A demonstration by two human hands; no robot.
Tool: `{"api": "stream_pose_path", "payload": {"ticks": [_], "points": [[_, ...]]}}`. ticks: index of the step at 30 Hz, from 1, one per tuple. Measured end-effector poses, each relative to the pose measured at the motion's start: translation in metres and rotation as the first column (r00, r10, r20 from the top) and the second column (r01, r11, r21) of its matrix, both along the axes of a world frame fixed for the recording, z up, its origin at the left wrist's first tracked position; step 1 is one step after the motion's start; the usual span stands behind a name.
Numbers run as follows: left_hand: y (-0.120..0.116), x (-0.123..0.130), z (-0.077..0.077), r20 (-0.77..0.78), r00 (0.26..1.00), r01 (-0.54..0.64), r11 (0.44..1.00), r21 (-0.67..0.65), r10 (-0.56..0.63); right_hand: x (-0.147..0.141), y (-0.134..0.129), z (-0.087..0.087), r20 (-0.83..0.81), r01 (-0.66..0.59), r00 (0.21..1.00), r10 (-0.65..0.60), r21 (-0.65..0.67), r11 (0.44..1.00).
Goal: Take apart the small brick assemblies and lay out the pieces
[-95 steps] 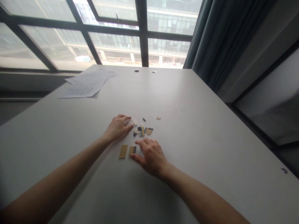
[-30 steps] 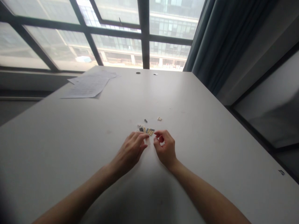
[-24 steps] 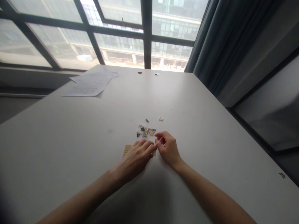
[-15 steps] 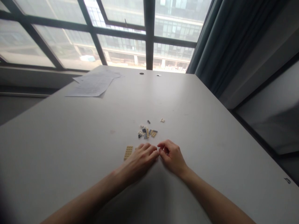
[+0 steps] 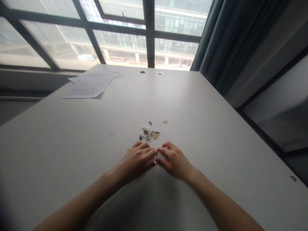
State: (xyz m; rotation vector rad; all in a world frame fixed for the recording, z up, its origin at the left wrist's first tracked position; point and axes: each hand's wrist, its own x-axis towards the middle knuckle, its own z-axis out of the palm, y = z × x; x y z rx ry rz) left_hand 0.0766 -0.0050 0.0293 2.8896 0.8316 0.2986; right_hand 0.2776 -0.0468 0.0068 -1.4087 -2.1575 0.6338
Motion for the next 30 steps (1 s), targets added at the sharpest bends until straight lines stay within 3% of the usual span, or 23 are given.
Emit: {"api": "stream_pose_path", "payload": {"ticks": [10,22,30], "points": [[0.0,0.0,-0.003,-0.005,1.0,0.015,1.0,0.02,-0.015,0.0,0.001,-0.004,-0.005,0.009,1.0,-0.009,0.033,0.999],[0.01,-0.008,0.006,-0.007,0.998,-0.065,0.995,-0.076,0.064,-0.006,-0.001,-0.006,0.088,0.051,0.995,-0.057,0.068,0.996],[0.011,-0.012,0.014,-0.062,0.995,-0.088,0.994,-0.061,0.084,-0.006,0.002,-0.005,0.117,0.041,0.992,-0.046,0.045,0.998]]}}
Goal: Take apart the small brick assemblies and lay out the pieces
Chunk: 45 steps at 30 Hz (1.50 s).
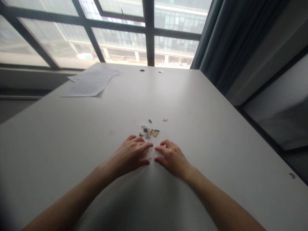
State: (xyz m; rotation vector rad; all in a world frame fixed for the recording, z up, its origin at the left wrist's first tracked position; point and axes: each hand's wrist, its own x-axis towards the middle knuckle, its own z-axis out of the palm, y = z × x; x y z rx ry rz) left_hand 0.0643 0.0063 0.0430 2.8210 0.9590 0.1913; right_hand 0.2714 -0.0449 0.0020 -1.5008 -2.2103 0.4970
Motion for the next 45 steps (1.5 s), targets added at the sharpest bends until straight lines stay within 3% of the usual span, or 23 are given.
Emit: {"api": "stream_pose_path", "payload": {"ticks": [5,8,10,12,14,16,19,21,23,25,26,28,30,32,34,36,40,45], "points": [[-0.004,0.004,0.0,-0.011,1.0,-0.029,0.999,0.021,0.029,0.0,0.0,-0.002,-0.067,-0.003,0.998,0.004,0.002,1.0],[-0.006,0.006,-0.001,0.042,0.998,-0.046,0.999,-0.014,0.046,0.002,0.003,-0.001,-0.272,0.026,0.961,-0.049,-0.087,0.996],[-0.005,0.006,0.0,0.139,0.986,-0.075,0.992,-0.099,0.088,0.004,0.006,0.001,-0.508,0.016,0.852,-0.128,-0.219,0.976],[-0.003,0.006,0.002,0.307,0.934,-0.099,0.958,-0.268,0.182,0.007,0.008,0.003,-0.757,-0.069,0.605,-0.247,-0.359,0.931],[0.001,0.004,0.003,0.486,0.807,-0.048,0.857,-0.514,0.336,0.007,0.01,0.005,-0.882,-0.194,0.288,-0.374,-0.436,0.879],[0.004,0.003,0.005,0.576,0.622,0.104,0.674,-0.732,0.53,0.007,0.011,0.005,-0.886,-0.28,0.064,-0.46,-0.458,0.844],[0.006,0.002,0.004,0.516,0.419,0.334,0.402,-0.853,0.747,0.006,0.012,0.003,-0.848,-0.336,-0.053,-0.527,-0.481,0.809],[0.007,0.002,0.004,0.458,0.386,0.41,0.296,-0.863,0.801,0.005,0.012,0.001,-0.837,-0.345,-0.077,-0.542,-0.488,0.802],[0.007,0.002,0.003,0.434,0.394,0.429,0.255,-0.866,0.81,0.005,0.012,0.0,-0.844,-0.322,-0.067,-0.532,-0.486,0.812],[0.007,0.003,0.004,0.457,0.415,0.38,0.306,-0.873,0.787,0.005,0.012,-0.001,-0.863,-0.271,-0.021,-0.505,-0.482,0.833],[0.006,0.003,0.004,0.485,0.448,0.324,0.369,-0.871,0.751,0.005,0.012,-0.002,-0.871,-0.236,0.023,-0.491,-0.482,0.844],[0.004,0.004,0.003,0.547,0.569,0.159,0.571,-0.806,0.614,0.005,0.011,-0.002,-0.874,-0.149,0.186,-0.449,-0.477,0.866],[0.001,0.005,0.0,0.554,0.74,0.021,0.81,-0.586,0.382,0.006,0.01,-0.001,-0.817,-0.026,0.456,-0.354,-0.41,0.912],[-0.002,0.006,-0.005,0.444,0.883,-0.015,0.955,-0.297,0.152,0.005,0.007,0.001,-0.649,0.078,0.726,-0.228,-0.252,0.965],[-0.004,0.008,-0.011,0.283,0.959,0.016,0.994,-0.112,0.017,0.002,0.005,0.001,-0.426,0.102,0.895,-0.129,-0.086,0.991],[-0.005,0.009,-0.014,0.166,0.986,0.033,0.998,-0.053,-0.023,0.0,0.002,0.0,-0.233,0.067,0.97,-0.063,0.012,0.998],[-0.003,0.007,-0.015,0.107,0.994,0.033,0.999,-0.027,-0.03,-0.002,-0.001,-0.003,-0.049,0.008,0.999,-0.005,0.072,0.997],[-0.002,0.005,-0.014,0.103,0.995,0.008,1.0,-0.023,-0.006,0.003,0.001,-0.001,-0.108,-0.014,0.994,0.019,0.041,0.999]]}}
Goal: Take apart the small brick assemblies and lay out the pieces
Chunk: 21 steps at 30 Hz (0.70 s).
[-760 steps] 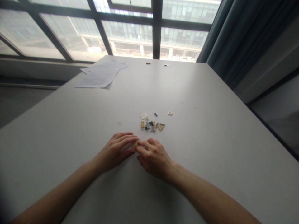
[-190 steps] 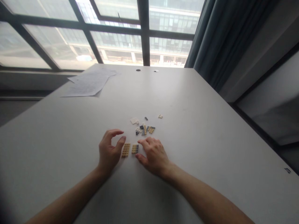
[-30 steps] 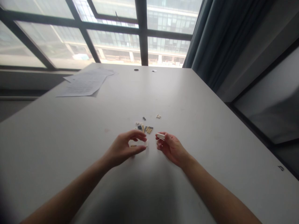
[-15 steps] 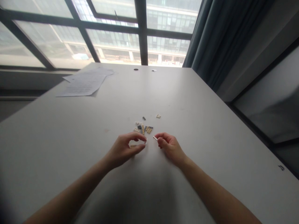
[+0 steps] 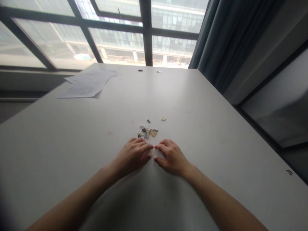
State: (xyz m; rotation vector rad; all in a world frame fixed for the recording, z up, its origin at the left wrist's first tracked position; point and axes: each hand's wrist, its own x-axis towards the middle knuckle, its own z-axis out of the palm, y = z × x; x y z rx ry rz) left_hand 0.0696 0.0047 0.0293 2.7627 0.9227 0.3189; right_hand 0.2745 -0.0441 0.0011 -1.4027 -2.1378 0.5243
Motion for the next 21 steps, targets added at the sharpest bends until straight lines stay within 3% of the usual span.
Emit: {"api": "stream_pose_path", "payload": {"ticks": [5,21], "points": [[-0.0007,0.0001,-0.0021,0.019,1.0,-0.005,1.0,0.001,0.005,-0.0006,0.0005,0.0024,-0.033,0.013,0.999,-0.014,-0.043,0.999],[-0.0037,0.0024,-0.0062,0.051,0.998,0.032,0.999,0.017,-0.033,-0.0055,0.0,-0.0011,0.033,0.035,0.999,-0.035,-0.01,0.999]]}}
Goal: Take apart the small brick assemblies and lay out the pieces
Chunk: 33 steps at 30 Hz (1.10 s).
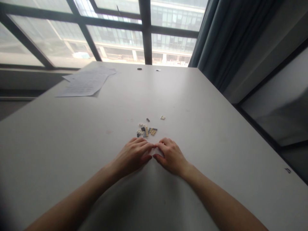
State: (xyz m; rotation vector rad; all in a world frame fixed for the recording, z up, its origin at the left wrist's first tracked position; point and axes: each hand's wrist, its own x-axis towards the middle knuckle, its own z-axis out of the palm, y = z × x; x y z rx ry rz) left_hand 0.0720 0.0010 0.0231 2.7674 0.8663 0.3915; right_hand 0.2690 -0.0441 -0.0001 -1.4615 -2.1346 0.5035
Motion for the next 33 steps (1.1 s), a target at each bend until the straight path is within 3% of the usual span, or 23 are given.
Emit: {"api": "stream_pose_path", "payload": {"ticks": [13,33], "points": [[-0.0023,0.0034,-0.0016,0.022,1.0,-0.008,1.0,0.018,0.008,0.0042,0.002,0.0022,-0.199,0.074,0.976,-0.088,-0.077,0.994],[-0.0024,0.0043,0.0002,-0.014,1.0,0.0,1.0,0.021,0.0,0.0029,0.0018,0.0033,-0.164,0.045,0.985,-0.05,-0.033,0.998]]}}
